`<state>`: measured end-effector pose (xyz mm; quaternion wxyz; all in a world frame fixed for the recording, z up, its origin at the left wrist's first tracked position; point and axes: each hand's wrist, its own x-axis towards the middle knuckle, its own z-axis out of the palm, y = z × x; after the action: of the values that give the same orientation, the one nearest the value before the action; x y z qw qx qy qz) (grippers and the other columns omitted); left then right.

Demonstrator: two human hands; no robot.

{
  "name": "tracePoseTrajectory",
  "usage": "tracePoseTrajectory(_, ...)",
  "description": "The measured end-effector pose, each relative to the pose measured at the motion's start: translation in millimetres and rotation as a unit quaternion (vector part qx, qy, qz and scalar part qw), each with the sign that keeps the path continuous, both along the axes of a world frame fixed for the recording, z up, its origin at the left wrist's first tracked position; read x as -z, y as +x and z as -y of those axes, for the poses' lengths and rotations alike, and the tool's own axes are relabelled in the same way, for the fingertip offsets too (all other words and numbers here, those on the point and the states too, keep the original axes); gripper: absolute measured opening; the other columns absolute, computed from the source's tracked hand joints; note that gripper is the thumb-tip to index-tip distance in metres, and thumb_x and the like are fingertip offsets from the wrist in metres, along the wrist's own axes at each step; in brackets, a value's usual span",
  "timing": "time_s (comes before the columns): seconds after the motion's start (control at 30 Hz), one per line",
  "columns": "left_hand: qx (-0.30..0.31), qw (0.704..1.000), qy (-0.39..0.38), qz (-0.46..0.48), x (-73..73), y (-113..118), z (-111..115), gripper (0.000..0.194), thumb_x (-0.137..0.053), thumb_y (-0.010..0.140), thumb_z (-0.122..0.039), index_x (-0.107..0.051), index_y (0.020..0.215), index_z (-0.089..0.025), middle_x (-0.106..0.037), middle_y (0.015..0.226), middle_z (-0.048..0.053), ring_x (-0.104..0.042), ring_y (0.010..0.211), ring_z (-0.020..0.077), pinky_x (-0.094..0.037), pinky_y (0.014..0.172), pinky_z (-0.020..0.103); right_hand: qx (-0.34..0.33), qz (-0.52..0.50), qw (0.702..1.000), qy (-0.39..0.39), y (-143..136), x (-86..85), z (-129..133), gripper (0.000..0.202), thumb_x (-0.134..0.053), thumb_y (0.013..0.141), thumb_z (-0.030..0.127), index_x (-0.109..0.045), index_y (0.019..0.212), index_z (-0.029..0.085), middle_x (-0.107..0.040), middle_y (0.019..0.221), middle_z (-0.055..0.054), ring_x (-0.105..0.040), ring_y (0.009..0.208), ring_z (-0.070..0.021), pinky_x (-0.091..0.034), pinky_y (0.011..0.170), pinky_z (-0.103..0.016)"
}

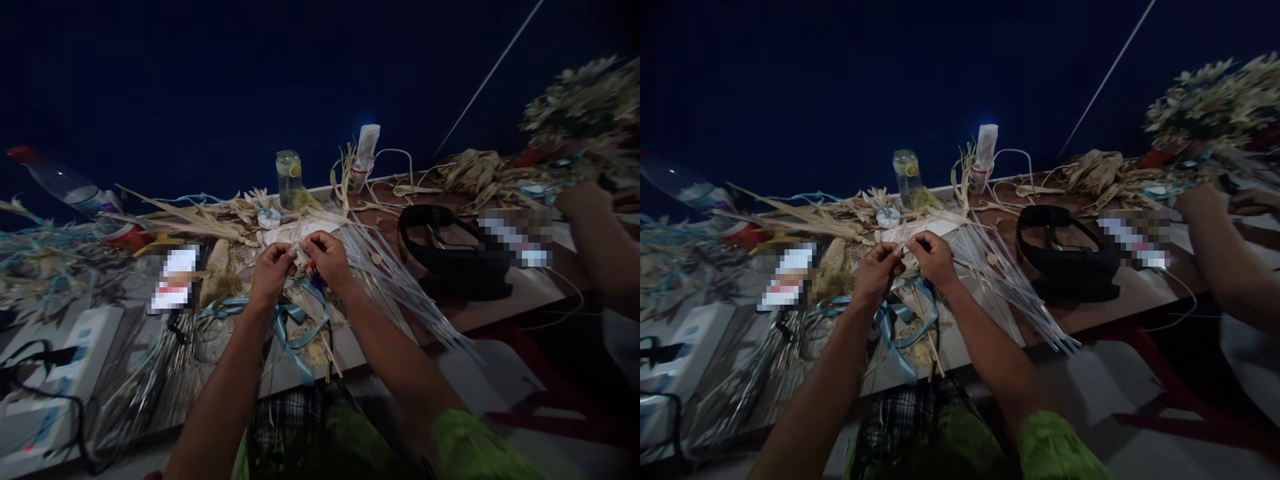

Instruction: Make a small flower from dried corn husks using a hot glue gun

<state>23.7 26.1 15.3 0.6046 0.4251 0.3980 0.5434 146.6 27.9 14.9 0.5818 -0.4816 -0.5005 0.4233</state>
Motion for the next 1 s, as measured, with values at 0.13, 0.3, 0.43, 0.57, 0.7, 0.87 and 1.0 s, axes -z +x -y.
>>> tracePoseTrajectory(0.13, -0.021, 0.999, 0.021, -0.040, 3.3, 0.9, -0.4, 0.021, -0.067, 0.064, -0.028, -0.054, 0.075, -0.016, -0.048, 0.055, -0.006, -0.042, 0.041, 0.0033, -0.028, 0.042, 0.017, 0.004, 0.002, 1.000, 0.010, -0.2, -0.6, -0.4, 0.023, -0.059, 0.068, 0.041, -0.056, 0.069, 0.018, -0.049, 0.059, 0.003, -0.041, 0.051, -0.0075, -0.036, 0.047, -0.020)
tracePoseTrajectory(0.3, -0.034, 0.997, 0.031, -0.055, 4.6, -0.8, -2.0, 0.020, -0.065, 0.065, -0.029, -0.053, 0.076, -0.017, -0.047, 0.053, -0.006, -0.041, 0.040, 0.0036, -0.028, 0.041, 0.018, -0.008, -0.027, 1.000, -0.004, -0.1, -1.8, -0.1, 0.023, -0.059, 0.069, 0.040, -0.054, 0.068, 0.018, -0.045, 0.055, 0.005, -0.037, 0.046, -0.0063, -0.032, 0.043, -0.020)
tracePoseTrajectory(0.43, -0.036, 0.997, 0.037, -0.057, 3.8, -2.2, -2.5, 0.020, -0.065, 0.065, -0.029, -0.053, 0.076, -0.017, -0.047, 0.052, -0.006, -0.041, 0.040, 0.0039, -0.028, 0.041, 0.018, -0.013, -0.039, 0.999, 0.000, -0.3, -1.5, 0.2, 0.023, -0.059, 0.069, 0.040, -0.053, 0.068, 0.018, -0.044, 0.054, 0.005, -0.036, 0.045, -0.0061, -0.031, 0.043, -0.020)
tracePoseTrajectory(0.57, -0.014, 0.997, 0.042, -0.068, 0.2, 0.0, 0.7, 0.020, -0.065, 0.066, -0.029, -0.053, 0.077, -0.017, -0.047, 0.053, -0.006, -0.042, 0.041, 0.0043, -0.029, 0.042, 0.018, -0.003, -0.021, 1.000, 0.008, -1.8, -1.0, 0.4, 0.023, -0.059, 0.068, 0.040, -0.053, 0.067, 0.018, -0.049, 0.059, 0.003, -0.041, 0.051, -0.0076, -0.036, 0.049, -0.021)
tracePoseTrajectory(0.7, -0.002, 0.996, 0.043, -0.078, -2.6, 3.0, 3.8, 0.020, -0.064, 0.066, -0.029, -0.052, 0.076, -0.017, -0.046, 0.051, -0.007, -0.042, 0.041, 0.0044, -0.031, 0.043, 0.018, 0.006, -0.009, 1.000, 0.019, -2.8, -2.5, 1.4, 0.022, -0.058, 0.069, 0.039, -0.053, 0.066, 0.017, -0.049, 0.059, 0.003, -0.041, 0.052, -0.0078, -0.037, 0.052, -0.021)
tracePoseTrajectory(0.87, -0.004, 0.994, 0.051, -0.096, 0.2, 4.0, 3.1, 0.020, -0.064, 0.067, -0.030, -0.053, 0.078, -0.017, -0.046, 0.051, -0.007, -0.043, 0.041, 0.0045, -0.031, 0.043, 0.017, 0.035, 0.028, 0.998, 0.033, -2.8, -3.7, 2.0, 0.022, -0.056, 0.070, 0.038, -0.052, 0.065, 0.017, -0.048, 0.059, 0.004, -0.040, 0.053, -0.0075, -0.036, 0.053, -0.021)
tracePoseTrajectory(1.0, -0.007, 0.995, 0.050, -0.084, 3.4, 3.8, 1.4, 0.022, -0.065, 0.066, -0.031, -0.053, 0.076, -0.016, -0.047, 0.053, -0.006, -0.042, 0.041, 0.0041, -0.031, 0.042, 0.017, 0.046, 0.039, 0.997, 0.038, -3.9, -3.0, 2.2, 0.023, -0.056, 0.070, 0.038, -0.051, 0.065, 0.016, -0.047, 0.058, 0.004, -0.040, 0.053, -0.0074, -0.036, 0.052, -0.020)
